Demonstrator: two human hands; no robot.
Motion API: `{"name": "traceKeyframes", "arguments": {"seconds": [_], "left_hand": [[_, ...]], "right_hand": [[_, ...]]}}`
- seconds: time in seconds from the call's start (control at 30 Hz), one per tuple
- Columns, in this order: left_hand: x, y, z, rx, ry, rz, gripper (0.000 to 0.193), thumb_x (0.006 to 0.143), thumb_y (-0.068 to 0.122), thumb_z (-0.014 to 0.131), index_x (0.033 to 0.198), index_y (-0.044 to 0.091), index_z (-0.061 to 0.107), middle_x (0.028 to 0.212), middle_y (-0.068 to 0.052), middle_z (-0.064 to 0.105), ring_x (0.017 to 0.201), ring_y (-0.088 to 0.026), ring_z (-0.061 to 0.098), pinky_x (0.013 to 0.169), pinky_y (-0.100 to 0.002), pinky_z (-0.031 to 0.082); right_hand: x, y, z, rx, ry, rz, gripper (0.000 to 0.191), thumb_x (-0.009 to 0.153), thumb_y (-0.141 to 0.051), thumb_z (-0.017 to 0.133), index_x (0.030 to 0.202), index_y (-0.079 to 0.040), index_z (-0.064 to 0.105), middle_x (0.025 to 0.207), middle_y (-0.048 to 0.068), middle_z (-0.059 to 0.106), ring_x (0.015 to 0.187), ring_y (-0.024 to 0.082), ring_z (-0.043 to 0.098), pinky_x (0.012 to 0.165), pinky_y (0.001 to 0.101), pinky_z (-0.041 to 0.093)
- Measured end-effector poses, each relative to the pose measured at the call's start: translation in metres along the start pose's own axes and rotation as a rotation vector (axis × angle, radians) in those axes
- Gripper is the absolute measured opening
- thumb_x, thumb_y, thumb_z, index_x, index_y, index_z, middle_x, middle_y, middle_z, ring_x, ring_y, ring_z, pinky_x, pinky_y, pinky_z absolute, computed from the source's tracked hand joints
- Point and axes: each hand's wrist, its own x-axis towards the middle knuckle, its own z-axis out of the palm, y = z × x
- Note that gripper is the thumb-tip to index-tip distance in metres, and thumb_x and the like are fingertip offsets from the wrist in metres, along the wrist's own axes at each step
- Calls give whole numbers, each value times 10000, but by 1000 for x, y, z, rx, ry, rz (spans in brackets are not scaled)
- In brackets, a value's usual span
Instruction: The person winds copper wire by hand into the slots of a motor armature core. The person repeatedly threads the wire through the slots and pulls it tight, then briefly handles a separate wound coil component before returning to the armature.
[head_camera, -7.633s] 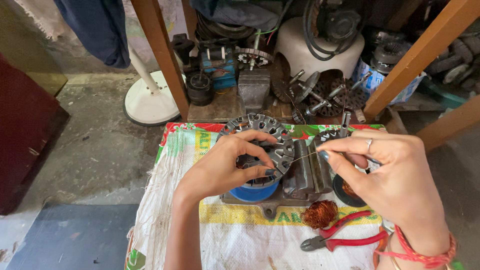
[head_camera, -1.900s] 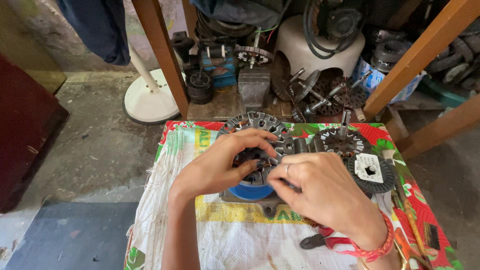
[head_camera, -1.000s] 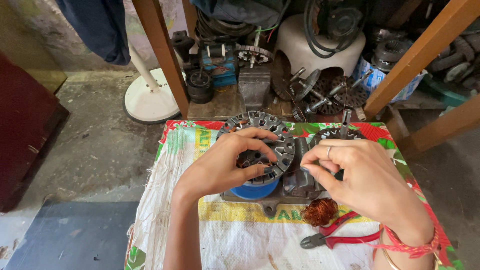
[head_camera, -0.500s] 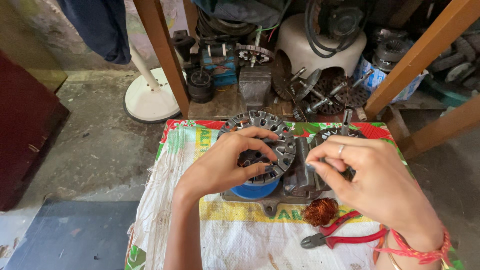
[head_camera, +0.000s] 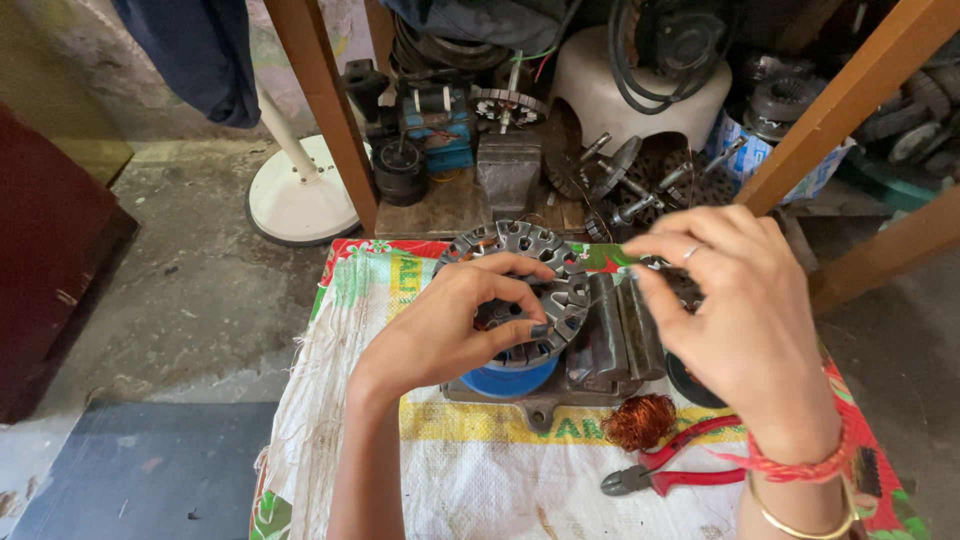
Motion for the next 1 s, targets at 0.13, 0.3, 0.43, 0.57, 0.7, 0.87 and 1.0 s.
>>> {"name": "traceKeyframes", "arguments": {"seconds": [0.13,0.3,0.43,0.57,0.7,0.87,1.0], "left_hand": [[1,1,0,11,4,7,126,869,154,741,922,41,755,1301,-107,696,1149,-300,687,971,-391,523],[0,1,0,6,-6,-16,144,860,167,743,931,42,746,1269,-94,712,1111,-299,696,958,-391,530],[0,-1,0,14,8,31,120,855,137,743,919,35,739,1287,-110,701,1153,-318,678,974,-402,521],[-1,-3,0,-15,-3,46,111,857,80,724,960,40,722,1318,-122,687,1185,-327,665,988,-400,513],[-1,-5,-2,-33,-8,97,237,835,-1,698,1067,36,672,1334,-139,681,1243,-337,648,1045,-396,499],[-2,-5,-1,-81,-4,68,305,820,-40,690,1112,36,642,1342,-142,676,1268,-324,648,1065,-389,496],[-2,-4,-1,-76,-6,62,329,808,-31,708,1121,40,636,1336,-135,675,1264,-315,647,1065,-385,495]], "right_hand": [[-1,-11,7,119,-7,-153,233,809,-74,742,1041,-80,762,1180,99,713,1209,271,595,1055,439,407],[-2,-21,21,275,-179,-244,237,748,-68,753,982,-37,763,1078,67,736,1141,261,636,1072,452,402],[-2,-19,23,282,-213,-210,154,745,-110,787,882,-42,765,917,58,745,943,260,658,987,424,454],[-3,-19,26,271,-279,-118,137,749,-123,791,862,-47,775,787,74,724,789,289,641,793,396,509],[-5,-20,28,325,-350,-130,101,737,-106,763,813,-39,759,763,81,717,740,290,653,740,398,524],[-11,-24,29,402,-566,-83,90,738,-146,758,772,-63,767,685,73,709,694,279,668,692,384,524],[-10,-21,27,344,-721,-28,114,734,-155,747,806,-80,795,699,92,725,690,300,684,652,401,517]]}}
